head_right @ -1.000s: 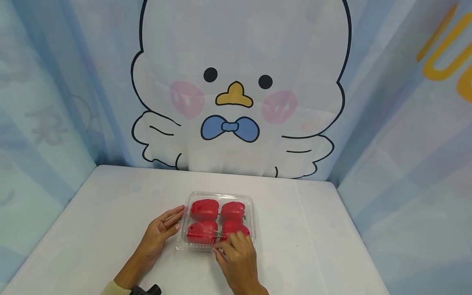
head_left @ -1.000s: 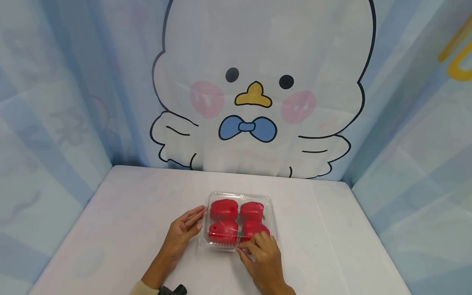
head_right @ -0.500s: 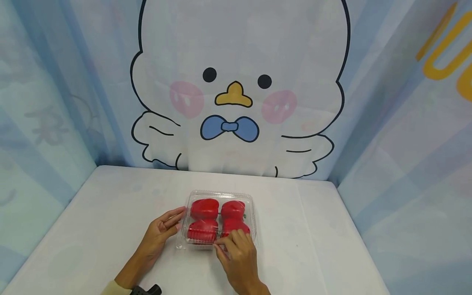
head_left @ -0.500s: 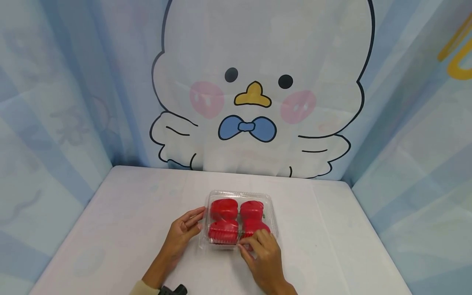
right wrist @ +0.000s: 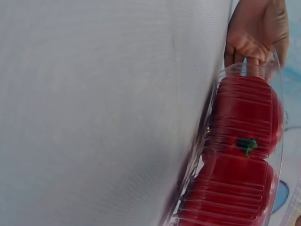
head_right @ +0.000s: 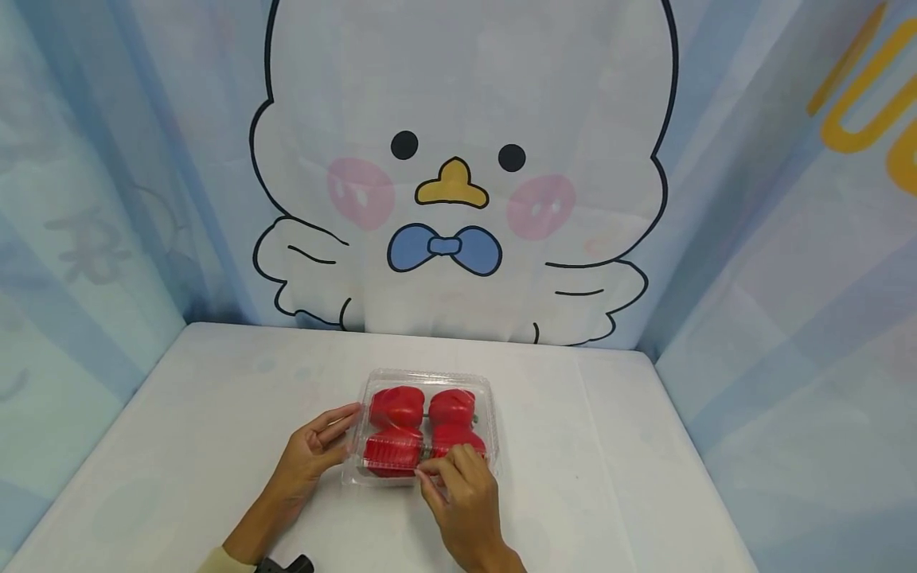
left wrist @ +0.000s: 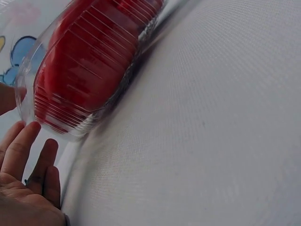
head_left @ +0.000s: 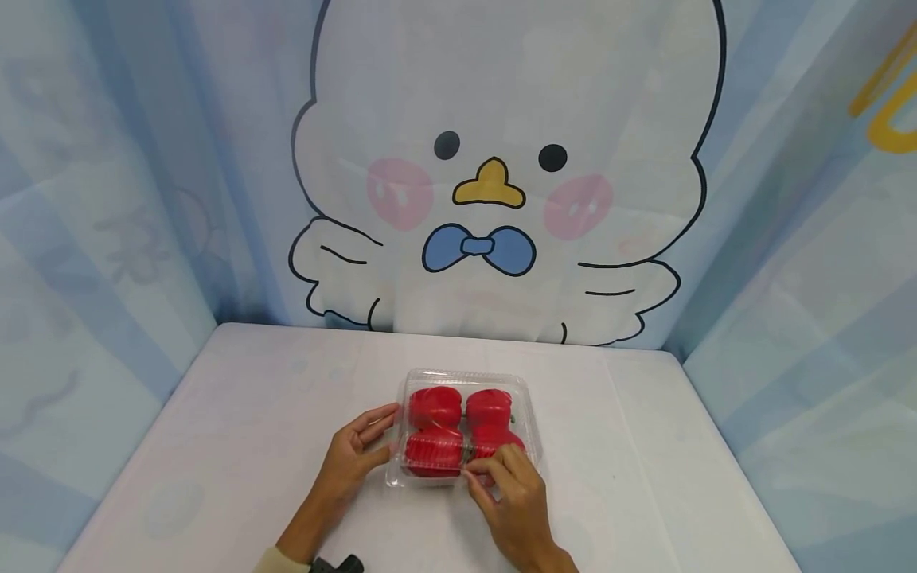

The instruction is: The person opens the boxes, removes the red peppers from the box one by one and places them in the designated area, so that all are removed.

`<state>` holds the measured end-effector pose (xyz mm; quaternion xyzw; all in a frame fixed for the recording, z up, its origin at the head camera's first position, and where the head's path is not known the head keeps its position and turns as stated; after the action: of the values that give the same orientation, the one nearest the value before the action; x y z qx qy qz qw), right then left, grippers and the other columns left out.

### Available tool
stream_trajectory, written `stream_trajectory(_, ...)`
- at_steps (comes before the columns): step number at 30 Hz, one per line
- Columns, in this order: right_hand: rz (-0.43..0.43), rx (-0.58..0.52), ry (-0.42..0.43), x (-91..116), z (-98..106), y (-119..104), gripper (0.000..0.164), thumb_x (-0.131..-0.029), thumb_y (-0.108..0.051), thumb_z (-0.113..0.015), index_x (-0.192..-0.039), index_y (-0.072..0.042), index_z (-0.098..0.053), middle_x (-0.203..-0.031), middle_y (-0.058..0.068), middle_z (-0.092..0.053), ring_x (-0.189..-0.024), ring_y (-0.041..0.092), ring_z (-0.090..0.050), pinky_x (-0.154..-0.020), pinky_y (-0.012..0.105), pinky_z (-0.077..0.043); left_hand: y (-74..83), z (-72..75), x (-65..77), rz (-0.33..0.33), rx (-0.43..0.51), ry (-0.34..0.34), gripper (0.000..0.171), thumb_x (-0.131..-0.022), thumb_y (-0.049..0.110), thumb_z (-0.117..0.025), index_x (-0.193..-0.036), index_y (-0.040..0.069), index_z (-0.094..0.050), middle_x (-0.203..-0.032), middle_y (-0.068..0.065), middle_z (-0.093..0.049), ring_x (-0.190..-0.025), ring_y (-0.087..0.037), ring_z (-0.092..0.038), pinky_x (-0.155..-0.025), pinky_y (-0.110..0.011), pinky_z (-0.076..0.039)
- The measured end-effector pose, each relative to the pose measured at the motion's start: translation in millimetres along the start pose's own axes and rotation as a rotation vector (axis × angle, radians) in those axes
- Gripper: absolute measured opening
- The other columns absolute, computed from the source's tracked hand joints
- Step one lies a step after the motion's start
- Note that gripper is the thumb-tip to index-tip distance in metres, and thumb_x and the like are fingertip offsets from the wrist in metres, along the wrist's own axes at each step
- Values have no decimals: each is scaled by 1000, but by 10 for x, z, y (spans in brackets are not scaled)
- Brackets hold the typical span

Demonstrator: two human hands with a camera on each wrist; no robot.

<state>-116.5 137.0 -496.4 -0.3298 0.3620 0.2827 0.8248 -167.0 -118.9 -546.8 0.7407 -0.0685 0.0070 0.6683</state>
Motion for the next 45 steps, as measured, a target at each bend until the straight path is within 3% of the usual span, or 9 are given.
stream_trajectory(6, -2, 23, 18, -20, -2, 4, 11, -86, -14, -89, -91, -11, -80, -78, -4, -56, -73, 6, -52, -66, 9, -45, 0, -3, 1, -36, -44, 7, 64, -89, 7, -83, -149, 12, -59, -151, -3, -65, -154, -21, -47, -126, -41, -36)
stream_trajectory(14, -11, 66, 13, -49, -9, -2, 10, -90, -17, -85, -92, -11, -78, -79, -3, -56, -74, 7, -51, -67, 11, -45, 3, -20, 15, -50, -66, 40, 62, -89, -1, -80, -146, 13, -61, -149, -4, -67, -155, -23, -47, -128, -49, -34)
stream_trajectory(23, -24, 89, 14, -86, -8, -10, 11, -95, -20, -81, -93, -10, -77, -80, -2, -56, -75, 9, -50, -67, 14, -43, -3, -31, 7, -48, -64, 55, 62, -88, -5, -78, -146, 13, -62, -147, -4, -68, -156, -25, -45, -129, -53, -31)
stream_trajectory(34, -1, 116, 46, -159, 3, -18, 12, -86, -12, -86, -93, -9, -77, -78, -2, -55, -73, 9, -47, -65, 15, -38, 6, -26, 6, -50, -70, 67, 63, -86, -5, -78, -145, 12, -63, -145, -5, -69, -156, -26, -45, -130, -56, -29)
stream_trajectory(41, -6, 129, 65, -180, 13, -17, 14, -96, -21, -80, -93, -8, -77, -77, 2, -56, -72, 10, -46, -64, 16, -39, -5, -39, -3, -52, -67, 69, 62, -87, -3, -80, -144, 14, -63, -144, -4, -70, -156, -25, -45, -131, -56, -27)
stream_trajectory(45, 4, 135, 78, -195, 19, -15, 12, -94, -19, -81, -93, -7, -77, -77, 1, -55, -72, 10, -46, -64, 16, -37, -6, -48, 2, -49, -68, 71, 61, -88, -2, -80, -144, 15, -64, -143, -3, -70, -156, -25, -45, -130, -57, -28)
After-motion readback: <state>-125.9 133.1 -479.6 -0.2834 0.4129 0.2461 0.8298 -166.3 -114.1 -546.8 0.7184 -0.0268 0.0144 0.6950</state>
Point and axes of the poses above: each hand's wrist, its own x-axis away from the middle knuckle, its own z-axis out of the back of the hand, y = z × x, the point moved 2 cm from there along -x, towards the middle knuckle
